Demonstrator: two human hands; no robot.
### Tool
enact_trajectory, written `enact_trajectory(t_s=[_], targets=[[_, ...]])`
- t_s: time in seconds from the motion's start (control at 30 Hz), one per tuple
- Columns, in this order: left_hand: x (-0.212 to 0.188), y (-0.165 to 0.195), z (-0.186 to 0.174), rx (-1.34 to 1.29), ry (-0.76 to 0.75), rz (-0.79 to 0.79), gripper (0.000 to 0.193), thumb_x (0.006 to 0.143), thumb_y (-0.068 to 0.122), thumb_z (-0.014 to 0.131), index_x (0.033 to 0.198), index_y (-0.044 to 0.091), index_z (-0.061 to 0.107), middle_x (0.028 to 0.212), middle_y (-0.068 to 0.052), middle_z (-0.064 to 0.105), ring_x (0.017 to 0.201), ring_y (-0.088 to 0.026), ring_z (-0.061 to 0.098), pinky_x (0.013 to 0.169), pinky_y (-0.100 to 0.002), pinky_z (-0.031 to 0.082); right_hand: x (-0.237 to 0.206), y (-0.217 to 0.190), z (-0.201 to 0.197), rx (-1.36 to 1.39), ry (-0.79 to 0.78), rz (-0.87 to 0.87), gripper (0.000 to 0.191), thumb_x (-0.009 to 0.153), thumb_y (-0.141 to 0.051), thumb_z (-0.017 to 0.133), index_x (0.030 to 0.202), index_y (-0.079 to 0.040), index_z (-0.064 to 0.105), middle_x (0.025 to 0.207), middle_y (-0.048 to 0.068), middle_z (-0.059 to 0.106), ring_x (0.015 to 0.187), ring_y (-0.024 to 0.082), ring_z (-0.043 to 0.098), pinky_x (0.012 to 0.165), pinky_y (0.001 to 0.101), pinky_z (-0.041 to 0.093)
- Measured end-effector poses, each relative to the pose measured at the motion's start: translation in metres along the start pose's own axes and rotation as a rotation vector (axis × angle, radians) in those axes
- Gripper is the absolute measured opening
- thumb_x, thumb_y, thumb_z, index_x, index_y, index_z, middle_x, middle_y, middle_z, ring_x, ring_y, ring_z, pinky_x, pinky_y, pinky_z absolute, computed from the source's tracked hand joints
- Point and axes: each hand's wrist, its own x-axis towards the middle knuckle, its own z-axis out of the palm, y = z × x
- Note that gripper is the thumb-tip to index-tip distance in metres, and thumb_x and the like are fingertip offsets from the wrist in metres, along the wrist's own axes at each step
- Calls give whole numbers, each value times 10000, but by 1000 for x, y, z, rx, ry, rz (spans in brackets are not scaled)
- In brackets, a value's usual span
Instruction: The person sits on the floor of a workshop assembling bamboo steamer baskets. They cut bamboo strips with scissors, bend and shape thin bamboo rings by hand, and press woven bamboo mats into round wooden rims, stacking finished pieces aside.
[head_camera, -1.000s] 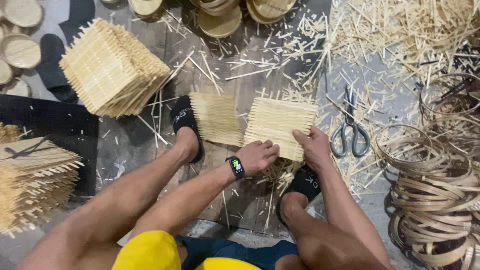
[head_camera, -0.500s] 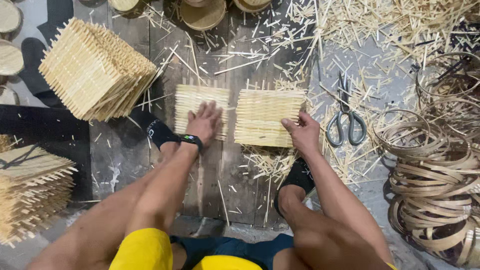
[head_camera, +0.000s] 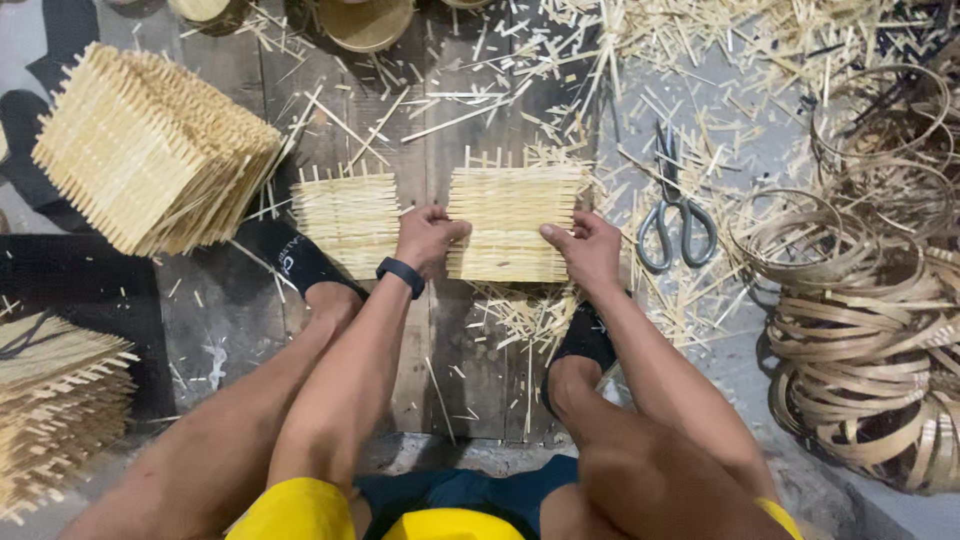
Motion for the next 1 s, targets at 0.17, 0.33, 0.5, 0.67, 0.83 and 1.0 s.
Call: enact_trajectory(t_s=[0.17, 0.33, 0.5, 0.67, 0.83, 1.0], targets=[[-1, -4, -2, 3, -20, 40, 255, 731, 40, 822, 964, 7, 726, 832, -21, 721, 709, -92, 657, 634, -249, 545, 0, 18, 0, -23, 30, -4, 399, 816, -143, 873, 1125, 38, 696, 905, 57, 745, 782, 92, 677, 692, 249, 560], [-11, -8, -1, 28, 31, 32, 590, 743, 57, 835, 1276, -11, 591, 860, -6, 652, 721, -100, 609, 619, -253, 507, 3, 15, -70, -86, 228, -123, 364, 850, -138, 880, 1157, -34, 715, 929, 53, 717, 805, 111, 640, 707, 248, 530], [-22, 1, -5, 36, 196, 114, 746, 772, 118, 839, 1389, -11, 440, 935, -42, 648, 757, -113, 623, 621, -263, 511, -3, -1, -228, -1455, 218, -258, 391, 832, -337, 817, 1114, -72, 759, 1134, 164, 693, 1129, 321, 591, 997, 489, 408], [-42, 25, 2, 151, 385, 483, 685, 851, 75, 827, 1419, -16, 455, 1147, -109, 573, 949, -169, 576, 770, -262, 523, 6, 5, -276, -1790, 125, -119, 239, 861, -332, 762, 986, -139, 830, 1179, 145, 725, 1206, 321, 603, 1055, 503, 385], [-79, 77, 35, 489, 412, 795, 536, 932, 81, 747, 1421, 72, 526, 1315, -133, 587, 1149, -235, 608, 936, -345, 569, 5, -43, -266, -1100, 259, -88, 255, 986, -367, 781, 1159, -181, 806, 998, 163, 765, 878, 294, 691, 892, 436, 544], [-129, 131, 114, 551, 24, 1367, 398, 923, 135, 742, 1305, 87, 640, 1296, -132, 654, 1192, -280, 624, 1050, -428, 525, -38, -147, -206, -451, -29, -22, 178, 942, -173, 732, 1095, -107, 796, 957, 86, 773, 807, 163, 686, 695, 332, 585]])
